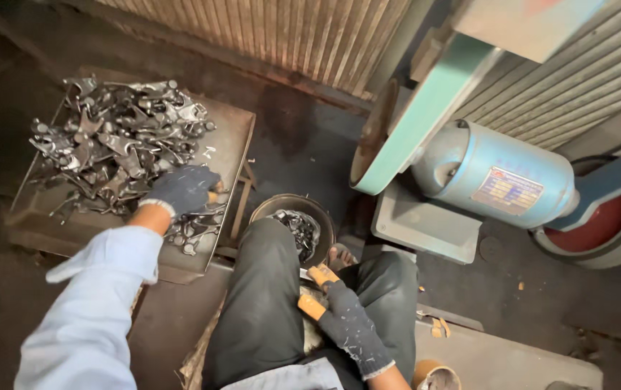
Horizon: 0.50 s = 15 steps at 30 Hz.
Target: The person sits on the floor and repeatedly presses small metal parts against a belt grinder to smooth their edges. The person holds each part with gloved hands, rotates it to grind different sides, and places the finished pieces into a pile on a nearby table.
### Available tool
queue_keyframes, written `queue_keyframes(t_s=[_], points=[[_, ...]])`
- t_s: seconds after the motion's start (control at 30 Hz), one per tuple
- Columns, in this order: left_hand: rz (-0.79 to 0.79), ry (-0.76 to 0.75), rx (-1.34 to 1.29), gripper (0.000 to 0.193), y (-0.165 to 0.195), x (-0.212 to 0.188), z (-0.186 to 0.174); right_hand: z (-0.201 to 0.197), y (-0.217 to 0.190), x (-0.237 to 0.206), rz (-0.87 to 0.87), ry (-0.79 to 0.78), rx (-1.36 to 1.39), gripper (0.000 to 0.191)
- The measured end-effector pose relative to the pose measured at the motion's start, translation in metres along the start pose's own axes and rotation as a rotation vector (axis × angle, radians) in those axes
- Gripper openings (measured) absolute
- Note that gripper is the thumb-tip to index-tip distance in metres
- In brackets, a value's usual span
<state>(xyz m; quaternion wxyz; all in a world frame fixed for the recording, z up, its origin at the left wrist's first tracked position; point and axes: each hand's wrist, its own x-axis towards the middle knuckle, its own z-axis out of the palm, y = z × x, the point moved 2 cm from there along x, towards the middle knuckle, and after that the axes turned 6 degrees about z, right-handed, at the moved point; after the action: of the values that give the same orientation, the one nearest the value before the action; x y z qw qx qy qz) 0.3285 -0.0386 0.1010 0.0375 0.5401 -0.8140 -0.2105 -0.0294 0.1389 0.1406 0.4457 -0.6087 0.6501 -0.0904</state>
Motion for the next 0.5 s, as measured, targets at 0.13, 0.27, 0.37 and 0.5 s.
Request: queue_keyframes(t_s=[0.13, 0.27, 0.37, 0.5], points=[[-0.092, 0.374, -0.449, 0.025, 0.038, -0.035, -0.004, 0.010, 0.013, 0.016, -0.027, -0.157, 0.434, 0.058], [-0.096, 0.533, -1.315, 0.020, 0.144, -0.049, 0.055, 0.015, 0.021, 0.037, -0.315, 0.003, 0.656, 0.061], [-0.168, 0.506, -1.595, 0.025, 0.218, -0.042, 0.107, 0.012, 0.037, 0.047, -0.243, 0.127, 1.022, 0.054], [0.043, 0.415, -1.323, 0.039, 0.248, -0.042, 0.125, -0.009, 0.063, 0.043, -0.240, 0.157, 1.327, 0.042]])
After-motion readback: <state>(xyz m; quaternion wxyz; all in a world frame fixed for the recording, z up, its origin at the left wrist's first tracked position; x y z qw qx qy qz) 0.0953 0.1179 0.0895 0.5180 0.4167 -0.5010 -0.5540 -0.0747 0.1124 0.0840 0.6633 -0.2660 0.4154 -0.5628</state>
